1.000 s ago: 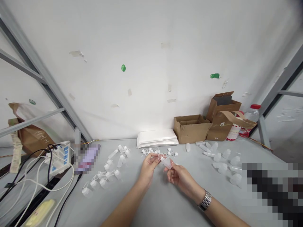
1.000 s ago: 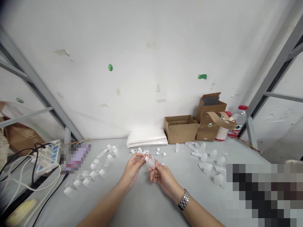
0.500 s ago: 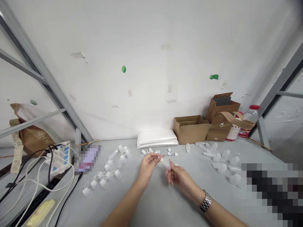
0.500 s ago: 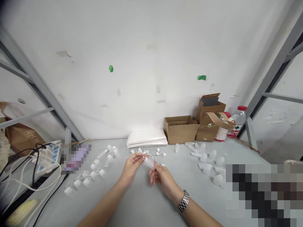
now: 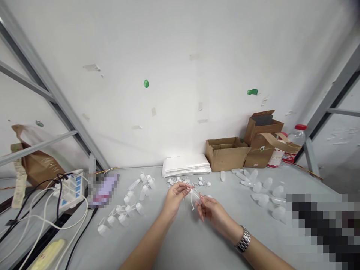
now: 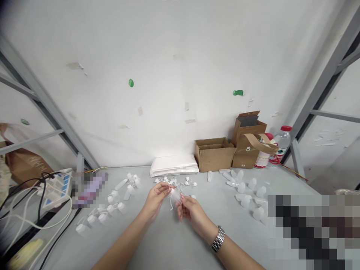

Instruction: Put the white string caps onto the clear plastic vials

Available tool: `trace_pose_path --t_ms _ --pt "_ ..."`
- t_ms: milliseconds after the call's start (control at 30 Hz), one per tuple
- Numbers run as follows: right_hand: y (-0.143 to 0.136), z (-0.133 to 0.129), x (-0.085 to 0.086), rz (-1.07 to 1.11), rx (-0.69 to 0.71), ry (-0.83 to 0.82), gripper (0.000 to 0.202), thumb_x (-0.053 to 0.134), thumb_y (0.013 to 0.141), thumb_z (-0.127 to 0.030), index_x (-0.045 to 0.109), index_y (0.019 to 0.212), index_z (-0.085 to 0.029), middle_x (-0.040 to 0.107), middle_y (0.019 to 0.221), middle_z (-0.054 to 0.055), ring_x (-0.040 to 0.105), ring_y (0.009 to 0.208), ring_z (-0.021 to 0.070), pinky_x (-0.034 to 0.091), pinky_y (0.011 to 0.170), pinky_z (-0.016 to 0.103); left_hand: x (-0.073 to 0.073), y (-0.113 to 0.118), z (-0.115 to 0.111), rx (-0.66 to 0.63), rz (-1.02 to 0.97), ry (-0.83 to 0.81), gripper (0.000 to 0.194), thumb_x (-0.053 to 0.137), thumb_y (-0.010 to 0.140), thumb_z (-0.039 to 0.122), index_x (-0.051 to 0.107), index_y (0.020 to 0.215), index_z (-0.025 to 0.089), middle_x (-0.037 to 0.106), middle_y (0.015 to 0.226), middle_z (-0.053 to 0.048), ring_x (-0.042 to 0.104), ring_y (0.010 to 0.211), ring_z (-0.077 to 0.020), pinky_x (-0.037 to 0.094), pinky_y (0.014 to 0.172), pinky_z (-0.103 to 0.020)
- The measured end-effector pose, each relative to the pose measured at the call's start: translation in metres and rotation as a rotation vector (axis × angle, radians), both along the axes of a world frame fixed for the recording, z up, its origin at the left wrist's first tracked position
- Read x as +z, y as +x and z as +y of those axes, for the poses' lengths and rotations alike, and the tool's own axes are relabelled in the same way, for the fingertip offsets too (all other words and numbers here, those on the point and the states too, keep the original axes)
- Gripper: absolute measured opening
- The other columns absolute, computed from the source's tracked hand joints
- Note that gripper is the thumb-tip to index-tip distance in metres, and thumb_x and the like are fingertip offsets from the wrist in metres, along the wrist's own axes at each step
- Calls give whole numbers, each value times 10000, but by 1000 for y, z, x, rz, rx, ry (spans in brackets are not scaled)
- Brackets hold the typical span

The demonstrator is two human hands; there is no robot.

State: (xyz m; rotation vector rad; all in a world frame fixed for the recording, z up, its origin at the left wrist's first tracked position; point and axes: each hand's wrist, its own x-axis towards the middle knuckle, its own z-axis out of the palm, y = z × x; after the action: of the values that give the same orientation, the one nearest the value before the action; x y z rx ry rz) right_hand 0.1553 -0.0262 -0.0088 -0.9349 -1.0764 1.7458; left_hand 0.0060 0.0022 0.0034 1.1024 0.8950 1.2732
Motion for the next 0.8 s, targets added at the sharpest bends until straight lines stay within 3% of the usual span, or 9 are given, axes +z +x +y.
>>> trace_pose_path --t_ms 167,333,400,533,667,800 --pt "1 4 3 -195 -266 224 403 609 635 -578 524 670 -186 537 569 -10 504 531 140 413 560 283 -1 4 1 41 201 -40 262 702 579 326 671 795 180 688 917 -88 599 902 -235 412 838 -347" --pt "7 7 0 -264 -361 318 368 603 663 -550 529 718 -194 568 651 15 528 596 161 427 610 301 -3 2 0 47 510 90 137 618 668 322 683 663 201 690 769 -62 601 819 -224 408 812 -341" --pt "8 7 -1 -289 -370 336 346 604 679 -527 532 735 -193 583 675 19 538 618 163 425 632 301 -3 2 0 51 471 108 128 634 660 306 674 720 201 681 775 -58 598 810 -214 411 801 -334" --pt "7 5 1 -277 -322 334 341 600 683 -522 532 731 -192 595 684 17 541 618 158 429 626 296 -4 1 2 106 320 69 368 726 562 279 643 916 222 653 931 -70 566 925 -224 395 822 -328" --pt "6 5 2 -270 -288 316 340 604 676 -523 533 723 -194 592 675 8 542 602 151 430 623 296 -5 0 2 54 378 131 108 685 610 282 680 685 205 622 959 -81 530 973 -230 385 834 -316" --pt "8 6 -1 -324 -349 330 322 606 679 -510 541 716 -198 599 667 12 542 627 166 416 640 300 -8 -1 3 60 385 162 94 664 631 292 655 597 205 614 903 -73 535 932 -219 400 808 -309"
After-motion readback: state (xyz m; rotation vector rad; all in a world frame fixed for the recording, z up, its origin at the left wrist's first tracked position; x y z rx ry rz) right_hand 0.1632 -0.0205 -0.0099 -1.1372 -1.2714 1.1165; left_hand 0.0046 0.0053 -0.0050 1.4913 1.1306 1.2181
